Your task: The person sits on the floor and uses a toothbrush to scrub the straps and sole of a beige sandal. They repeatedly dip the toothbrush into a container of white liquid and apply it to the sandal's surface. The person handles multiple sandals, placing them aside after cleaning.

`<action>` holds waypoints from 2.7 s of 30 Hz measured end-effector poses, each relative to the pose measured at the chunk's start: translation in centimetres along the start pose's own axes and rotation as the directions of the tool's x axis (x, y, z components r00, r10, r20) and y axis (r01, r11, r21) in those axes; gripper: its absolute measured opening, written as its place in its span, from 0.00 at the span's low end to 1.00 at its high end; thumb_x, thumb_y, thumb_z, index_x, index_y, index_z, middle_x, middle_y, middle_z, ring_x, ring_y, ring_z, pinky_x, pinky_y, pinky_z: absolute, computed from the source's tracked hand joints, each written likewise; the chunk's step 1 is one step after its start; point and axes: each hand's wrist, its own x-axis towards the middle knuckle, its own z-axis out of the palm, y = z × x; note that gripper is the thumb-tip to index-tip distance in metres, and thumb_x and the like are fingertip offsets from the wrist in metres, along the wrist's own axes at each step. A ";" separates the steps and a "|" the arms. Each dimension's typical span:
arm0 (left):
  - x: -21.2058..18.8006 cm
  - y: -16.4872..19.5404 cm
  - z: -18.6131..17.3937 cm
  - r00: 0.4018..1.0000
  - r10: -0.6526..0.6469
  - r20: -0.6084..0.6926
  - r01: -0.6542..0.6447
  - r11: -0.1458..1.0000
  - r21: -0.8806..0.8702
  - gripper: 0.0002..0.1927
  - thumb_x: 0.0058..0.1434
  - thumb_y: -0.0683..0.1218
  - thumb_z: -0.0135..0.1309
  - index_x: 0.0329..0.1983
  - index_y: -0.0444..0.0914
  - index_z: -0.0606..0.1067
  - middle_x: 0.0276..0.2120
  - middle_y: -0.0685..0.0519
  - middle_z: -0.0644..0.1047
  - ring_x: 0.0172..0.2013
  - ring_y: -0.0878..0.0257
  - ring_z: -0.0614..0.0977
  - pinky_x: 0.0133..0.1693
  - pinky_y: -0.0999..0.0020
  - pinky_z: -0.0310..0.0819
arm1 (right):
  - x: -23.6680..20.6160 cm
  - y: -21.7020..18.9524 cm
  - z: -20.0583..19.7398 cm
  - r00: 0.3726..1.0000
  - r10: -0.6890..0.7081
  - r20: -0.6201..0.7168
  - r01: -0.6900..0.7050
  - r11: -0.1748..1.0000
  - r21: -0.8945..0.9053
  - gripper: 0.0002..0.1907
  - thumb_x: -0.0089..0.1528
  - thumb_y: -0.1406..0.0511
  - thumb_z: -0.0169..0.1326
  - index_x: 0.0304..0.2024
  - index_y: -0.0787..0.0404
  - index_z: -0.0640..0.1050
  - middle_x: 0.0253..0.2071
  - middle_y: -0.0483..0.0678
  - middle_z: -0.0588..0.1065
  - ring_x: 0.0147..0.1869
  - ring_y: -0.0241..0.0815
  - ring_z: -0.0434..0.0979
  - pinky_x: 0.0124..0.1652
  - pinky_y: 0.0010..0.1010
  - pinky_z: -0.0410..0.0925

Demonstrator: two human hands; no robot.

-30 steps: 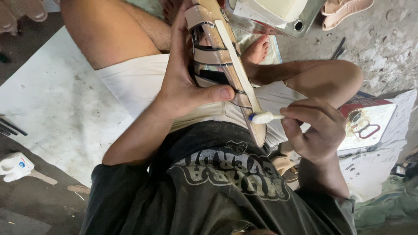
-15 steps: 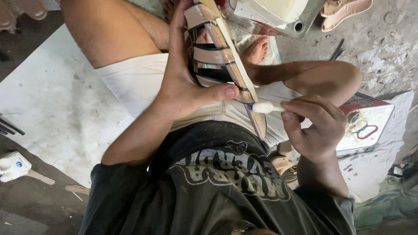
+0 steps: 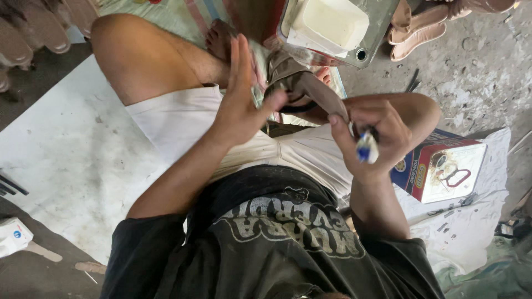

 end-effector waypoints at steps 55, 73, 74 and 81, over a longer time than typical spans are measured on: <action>0.6 2.3 -1.1 0.769 0.637 -0.054 -0.599 0.748 0.286 0.29 0.62 0.46 0.72 0.60 0.51 0.67 0.65 0.41 0.70 0.64 0.40 0.73 0.67 0.34 0.65 | -0.9 -2.8 0.3 0.978 0.118 0.174 -0.162 0.950 0.267 0.06 0.65 0.76 0.57 0.44 0.67 0.77 0.43 0.55 0.78 0.43 0.43 0.79 0.43 0.27 0.70; 0.5 4.6 -1.2 0.876 0.482 -0.026 -0.469 0.862 0.193 0.30 0.56 0.39 0.67 0.61 0.43 0.70 0.65 0.48 0.71 0.62 0.45 0.76 0.62 0.53 0.75 | -0.4 -1.6 -0.4 0.988 0.063 0.144 -0.101 0.956 0.276 0.05 0.65 0.76 0.56 0.43 0.68 0.77 0.43 0.56 0.78 0.41 0.41 0.78 0.42 0.25 0.70; 0.4 4.7 -1.2 0.884 0.466 -0.030 -0.454 0.873 0.179 0.31 0.57 0.39 0.67 0.62 0.43 0.70 0.65 0.48 0.72 0.62 0.46 0.77 0.61 0.55 0.75 | -0.4 -1.7 -0.5 0.987 0.060 0.151 -0.101 0.955 0.279 0.05 0.64 0.76 0.56 0.43 0.68 0.77 0.42 0.56 0.78 0.40 0.41 0.78 0.41 0.25 0.70; 0.4 5.1 -1.7 0.939 0.321 0.121 -0.305 0.944 -0.129 0.37 0.58 0.41 0.64 0.70 0.35 0.64 0.64 0.43 0.73 0.64 0.49 0.77 0.66 0.55 0.72 | 0.2 -2.2 0.0 0.995 0.088 0.055 -0.101 0.940 0.327 0.05 0.68 0.74 0.55 0.47 0.69 0.76 0.44 0.53 0.77 0.38 0.36 0.74 0.39 0.23 0.67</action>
